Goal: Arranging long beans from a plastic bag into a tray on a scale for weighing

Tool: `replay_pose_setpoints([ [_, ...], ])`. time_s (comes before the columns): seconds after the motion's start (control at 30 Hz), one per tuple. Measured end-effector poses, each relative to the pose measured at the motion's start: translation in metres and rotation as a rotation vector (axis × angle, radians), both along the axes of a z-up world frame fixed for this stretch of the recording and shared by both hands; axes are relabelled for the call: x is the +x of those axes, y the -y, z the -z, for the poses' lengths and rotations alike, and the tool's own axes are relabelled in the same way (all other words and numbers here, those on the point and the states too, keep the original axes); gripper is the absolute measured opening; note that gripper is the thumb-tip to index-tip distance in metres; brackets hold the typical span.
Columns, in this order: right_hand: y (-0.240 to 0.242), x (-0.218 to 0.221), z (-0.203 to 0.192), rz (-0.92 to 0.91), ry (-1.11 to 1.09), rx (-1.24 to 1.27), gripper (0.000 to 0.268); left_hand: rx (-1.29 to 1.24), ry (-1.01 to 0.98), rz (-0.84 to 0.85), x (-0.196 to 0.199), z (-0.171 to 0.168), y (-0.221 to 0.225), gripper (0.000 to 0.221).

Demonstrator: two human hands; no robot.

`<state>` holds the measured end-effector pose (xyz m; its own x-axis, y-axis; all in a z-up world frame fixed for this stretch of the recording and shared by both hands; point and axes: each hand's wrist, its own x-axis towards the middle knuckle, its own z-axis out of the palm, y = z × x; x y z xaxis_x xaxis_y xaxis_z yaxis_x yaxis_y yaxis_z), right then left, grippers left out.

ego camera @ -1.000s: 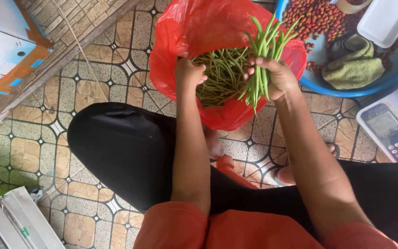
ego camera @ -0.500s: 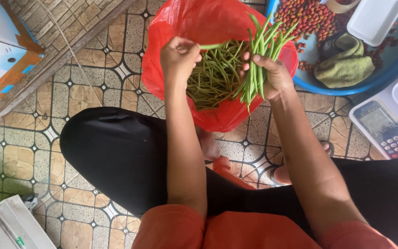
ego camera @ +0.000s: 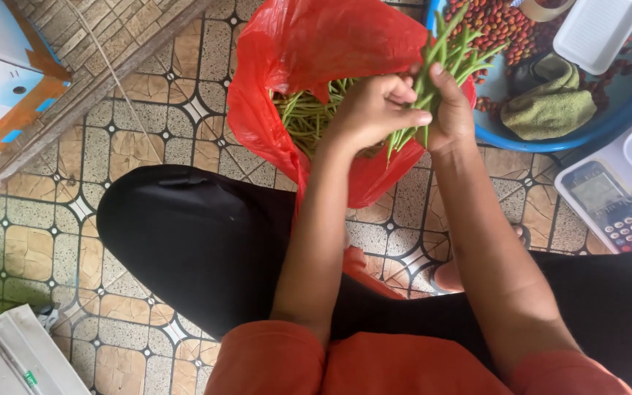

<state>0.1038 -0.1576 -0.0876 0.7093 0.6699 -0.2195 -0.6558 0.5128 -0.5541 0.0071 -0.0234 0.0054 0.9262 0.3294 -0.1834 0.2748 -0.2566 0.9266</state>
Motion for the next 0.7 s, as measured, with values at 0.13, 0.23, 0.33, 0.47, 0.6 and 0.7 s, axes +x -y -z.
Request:
replay_pose_setpoints([
  [0.13, 0.009, 0.009, -0.001, 0.043, -0.094, 0.060, 0.047, -0.047, -0.184, -0.234, -0.012, 0.012, -0.045, 0.054],
  [0.23, 0.007, 0.009, -0.006, 0.039, -0.034, 0.010, 0.018, 0.317, -0.342, -0.361, -0.016, 0.096, -0.087, 0.033],
  [0.33, 0.004, 0.006, -0.009, -0.007, -0.071, 0.035, 0.013, 0.270, -0.799, -0.296, -0.016, 0.145, -0.081, 0.040],
  [0.47, 0.002, 0.005, -0.005, -0.004, -0.085, 0.019, 0.012, 0.123, -0.875, -0.318, -0.013, 0.163, -0.060, 0.035],
  [0.6, 0.005, 0.006, -0.004, -0.024, -0.089, 0.019, 0.012, 0.132, -0.738, -0.197, -0.013, 0.120, -0.063, 0.028],
  [0.7, 0.007, 0.009, 0.000, 0.031, -0.107, 0.009, 0.015, -0.022, -0.605, -0.149, -0.018, 0.046, -0.059, 0.014],
])
